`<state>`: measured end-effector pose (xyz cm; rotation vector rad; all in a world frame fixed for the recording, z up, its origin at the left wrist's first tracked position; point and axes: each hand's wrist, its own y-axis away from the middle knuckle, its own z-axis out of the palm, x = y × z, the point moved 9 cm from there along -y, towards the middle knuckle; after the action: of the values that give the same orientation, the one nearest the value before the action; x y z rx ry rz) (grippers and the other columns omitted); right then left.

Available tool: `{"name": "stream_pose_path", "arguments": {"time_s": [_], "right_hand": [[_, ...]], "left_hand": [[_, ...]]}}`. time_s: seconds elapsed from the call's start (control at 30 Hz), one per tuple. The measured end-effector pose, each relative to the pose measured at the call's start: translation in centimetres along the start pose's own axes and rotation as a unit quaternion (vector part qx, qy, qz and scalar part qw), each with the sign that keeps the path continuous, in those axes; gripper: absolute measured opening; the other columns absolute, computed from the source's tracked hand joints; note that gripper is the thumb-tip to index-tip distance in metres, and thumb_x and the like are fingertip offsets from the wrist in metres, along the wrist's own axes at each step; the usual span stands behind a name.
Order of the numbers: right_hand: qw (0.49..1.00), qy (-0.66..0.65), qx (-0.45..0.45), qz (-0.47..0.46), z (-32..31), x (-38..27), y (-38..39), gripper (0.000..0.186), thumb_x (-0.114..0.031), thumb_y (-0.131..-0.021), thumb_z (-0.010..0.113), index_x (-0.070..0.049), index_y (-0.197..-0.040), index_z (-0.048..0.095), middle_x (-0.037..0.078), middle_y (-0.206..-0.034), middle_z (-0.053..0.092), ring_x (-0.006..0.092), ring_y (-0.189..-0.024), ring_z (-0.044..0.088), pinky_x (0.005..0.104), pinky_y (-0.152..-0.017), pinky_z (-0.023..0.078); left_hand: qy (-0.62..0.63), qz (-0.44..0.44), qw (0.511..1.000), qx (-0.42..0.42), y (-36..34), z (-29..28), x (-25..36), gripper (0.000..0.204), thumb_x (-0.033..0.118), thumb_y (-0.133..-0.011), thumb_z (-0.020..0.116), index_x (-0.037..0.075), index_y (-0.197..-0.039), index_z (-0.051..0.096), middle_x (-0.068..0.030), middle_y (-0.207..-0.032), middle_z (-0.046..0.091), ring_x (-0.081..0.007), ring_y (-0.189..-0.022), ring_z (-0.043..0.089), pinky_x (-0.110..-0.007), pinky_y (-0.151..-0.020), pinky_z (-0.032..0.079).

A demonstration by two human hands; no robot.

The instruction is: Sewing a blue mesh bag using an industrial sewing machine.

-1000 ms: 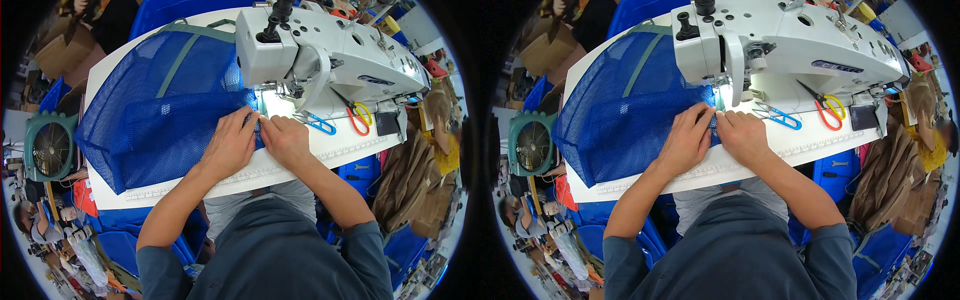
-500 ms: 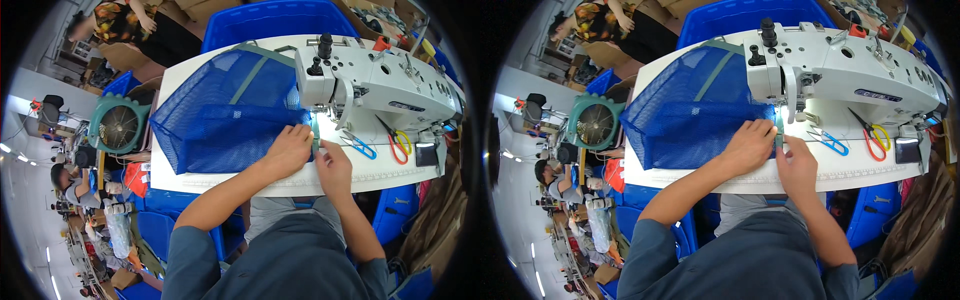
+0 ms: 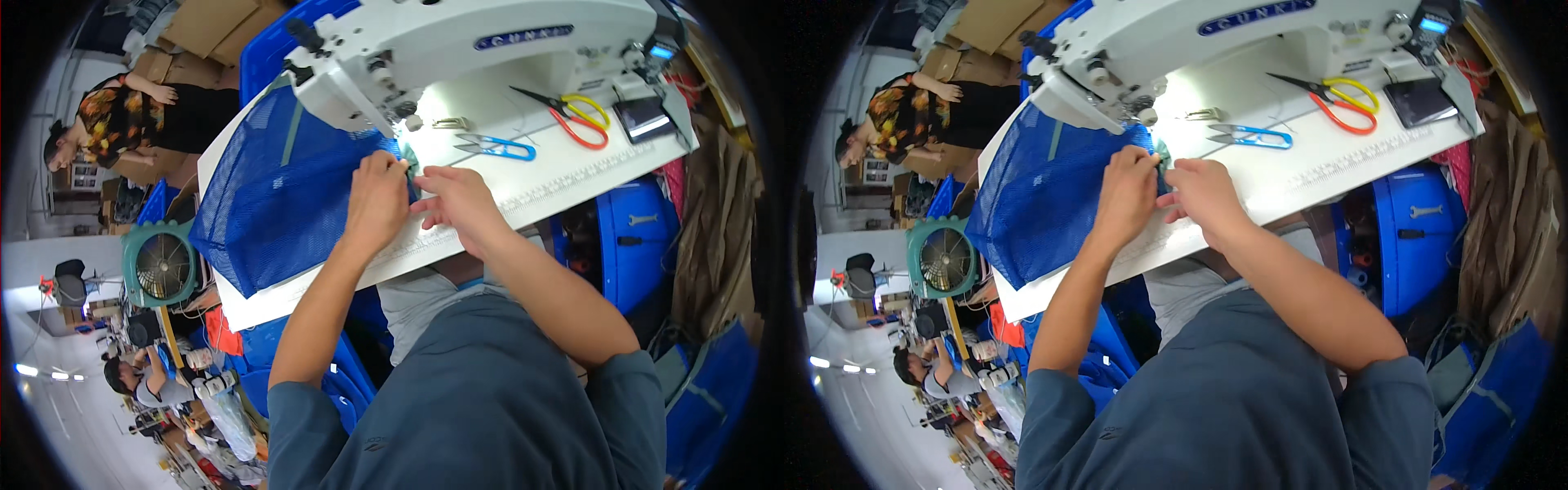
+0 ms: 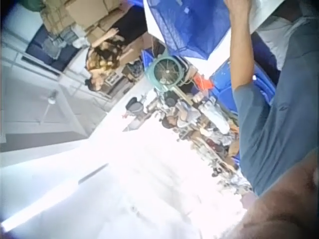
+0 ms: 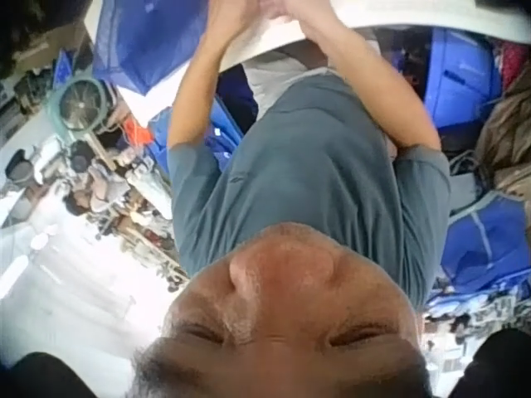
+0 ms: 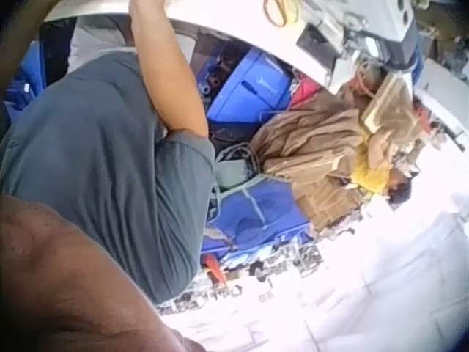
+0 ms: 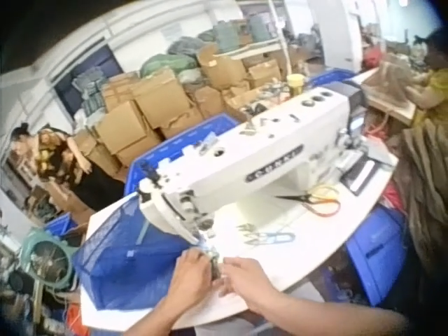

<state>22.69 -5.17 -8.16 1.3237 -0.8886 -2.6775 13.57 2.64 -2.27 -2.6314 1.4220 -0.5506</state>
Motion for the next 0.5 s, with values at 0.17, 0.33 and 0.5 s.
{"name": "stream_pose_path", "arguments": {"time_s": [0.17,0.33,0.5], "right_hand": [[0.996,0.069,0.001,0.05,-1.5,0.3,-0.4,0.031,-0.013,-0.093,0.064,0.013,-0.107,0.069,0.018,-0.092,0.071,0.0236,-0.071,0.072,0.0342,-0.053,0.057],[0.977,0.209,-0.004,-0.036,-0.6,0.6,-0.6,0.041,-0.015,-0.095,0.064,0.007,-0.129,0.066,0.021,-0.115,0.071,0.0286,-0.096,0.074,0.0375,-0.081,0.06],[0.986,0.085,0.081,-0.118,0.0,1.0,0.2,0.054,-0.013,-0.099,0.06,0.006,-0.149,0.054,0.025,-0.143,0.061,0.0324,-0.132,0.062,0.0389,-0.102,0.055]], "left_hand": [[0.042,-0.035,0.998,-0.027,-0.7,-0.1,-0.4,0.022,0.004,-0.097,0.066,-0.001,-0.116,0.077,-0.0158,-0.113,0.067,-0.0362,-0.107,0.061,-0.044,-0.096,0.049],[0.111,-0.063,0.989,-0.08,-0.4,-0.2,-2.1,0.027,0.005,-0.1,0.067,-0.001,-0.124,0.075,-0.0137,-0.108,0.067,-0.032,-0.103,0.061,-0.039,-0.095,0.05],[0.151,-0.032,0.986,-0.056,0.0,-0.3,-2.9,0.027,0.008,-0.099,0.07,0.002,-0.124,0.076,-0.0116,-0.103,0.067,-0.0308,-0.099,0.061,-0.041,-0.089,0.051]]}}
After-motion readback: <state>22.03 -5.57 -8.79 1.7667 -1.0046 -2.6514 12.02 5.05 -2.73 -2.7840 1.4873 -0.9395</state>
